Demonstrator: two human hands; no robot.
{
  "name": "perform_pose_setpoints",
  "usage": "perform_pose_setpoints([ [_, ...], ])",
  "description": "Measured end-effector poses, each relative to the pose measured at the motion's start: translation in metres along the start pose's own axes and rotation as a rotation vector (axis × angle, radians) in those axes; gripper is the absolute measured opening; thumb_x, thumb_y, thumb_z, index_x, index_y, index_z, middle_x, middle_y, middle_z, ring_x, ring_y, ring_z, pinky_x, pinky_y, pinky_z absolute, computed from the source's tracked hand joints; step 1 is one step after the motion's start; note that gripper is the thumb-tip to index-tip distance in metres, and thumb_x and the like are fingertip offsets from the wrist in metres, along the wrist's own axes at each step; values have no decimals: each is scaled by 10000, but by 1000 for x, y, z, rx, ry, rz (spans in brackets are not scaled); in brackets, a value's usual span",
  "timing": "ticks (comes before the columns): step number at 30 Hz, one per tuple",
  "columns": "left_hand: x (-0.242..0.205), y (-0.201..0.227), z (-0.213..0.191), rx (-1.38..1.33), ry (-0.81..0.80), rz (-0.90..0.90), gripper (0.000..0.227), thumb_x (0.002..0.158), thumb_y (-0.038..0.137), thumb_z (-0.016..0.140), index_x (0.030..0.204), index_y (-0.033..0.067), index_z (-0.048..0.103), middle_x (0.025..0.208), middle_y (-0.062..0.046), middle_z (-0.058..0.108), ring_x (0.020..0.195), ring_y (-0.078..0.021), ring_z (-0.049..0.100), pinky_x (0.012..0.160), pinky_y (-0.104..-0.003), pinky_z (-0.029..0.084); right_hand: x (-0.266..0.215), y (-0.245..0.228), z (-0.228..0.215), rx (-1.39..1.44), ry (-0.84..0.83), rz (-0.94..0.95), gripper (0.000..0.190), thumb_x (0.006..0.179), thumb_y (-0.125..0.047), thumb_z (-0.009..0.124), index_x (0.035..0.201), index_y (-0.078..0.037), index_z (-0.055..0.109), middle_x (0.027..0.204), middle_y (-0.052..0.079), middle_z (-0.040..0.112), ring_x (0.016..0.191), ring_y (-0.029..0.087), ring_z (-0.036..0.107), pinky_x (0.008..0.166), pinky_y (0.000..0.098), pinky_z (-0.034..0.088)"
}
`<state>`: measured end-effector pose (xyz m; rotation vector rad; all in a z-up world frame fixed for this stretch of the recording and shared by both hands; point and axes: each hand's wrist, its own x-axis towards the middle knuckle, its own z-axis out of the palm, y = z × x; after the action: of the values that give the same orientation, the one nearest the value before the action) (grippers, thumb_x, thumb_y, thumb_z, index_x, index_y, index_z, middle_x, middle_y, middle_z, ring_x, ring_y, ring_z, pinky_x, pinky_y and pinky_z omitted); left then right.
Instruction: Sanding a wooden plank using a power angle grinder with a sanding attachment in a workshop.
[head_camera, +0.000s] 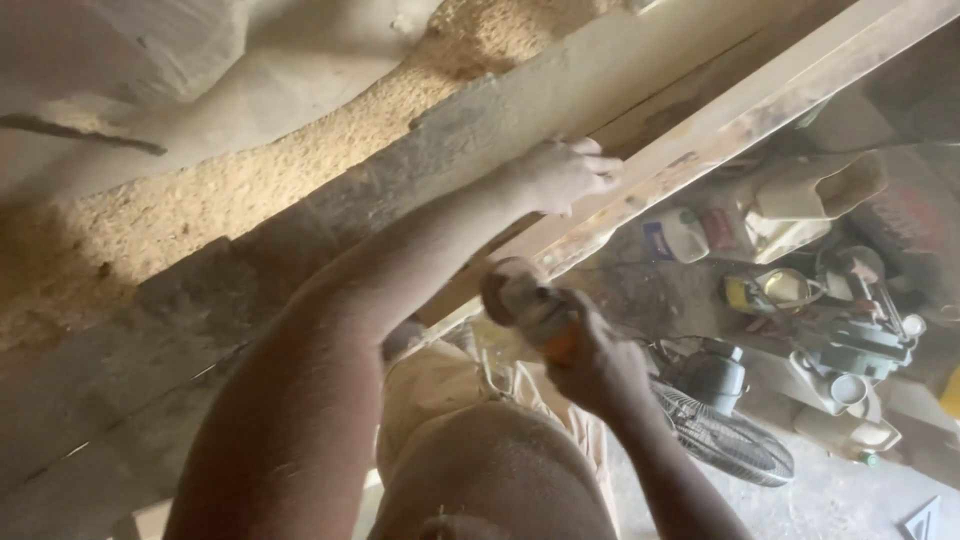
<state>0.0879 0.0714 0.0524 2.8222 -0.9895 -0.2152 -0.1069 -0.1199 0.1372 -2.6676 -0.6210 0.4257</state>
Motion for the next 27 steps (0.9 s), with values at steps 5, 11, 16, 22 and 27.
perform_pose_setpoints([
  [5,40,-22,115,175,-115,101,1139,464,699,823,1477,282,511,1584,84,431,1386,-330,377,967,-702,446,-3,-59,40,-67,-173,-105,775,723,-352,647,1437,-335,345,1005,59,640,801,381,731,678,568,598],
  [11,5,10,-3,231,-509,86,1134,743,654,694,1634,275,103,1714,73,30,1550,-433,49,1160,-777,144,3,-83,11,-37,-196,-127,693,905,-126,548,1523,-218,248,1043,212,586,494,169,615,334,306,566],
  [16,7,9,-3,169,-500,54,1076,730,640,701,1616,334,172,1710,115,69,1558,-440,17,1147,-806,50,7,-72,24,-84,-31,-94,679,823,-100,583,1438,-106,296,834,119,645,460,165,576,320,292,513],
  [22,13,5,3,185,-492,78,1163,655,769,673,1615,344,172,1711,98,88,1560,-463,34,1113,-837,17,-14,-103,31,-33,-186,-162,599,905,-115,553,1437,-219,297,976,137,641,614,202,617,381,251,556],
  [27,12,7,5,237,-464,97,1130,702,689,709,1619,316,165,1714,77,98,1560,-464,88,1114,-840,23,4,-89,13,-155,-105,-176,520,922,-106,512,1422,-94,372,714,54,601,377,85,444,261,207,426],
])
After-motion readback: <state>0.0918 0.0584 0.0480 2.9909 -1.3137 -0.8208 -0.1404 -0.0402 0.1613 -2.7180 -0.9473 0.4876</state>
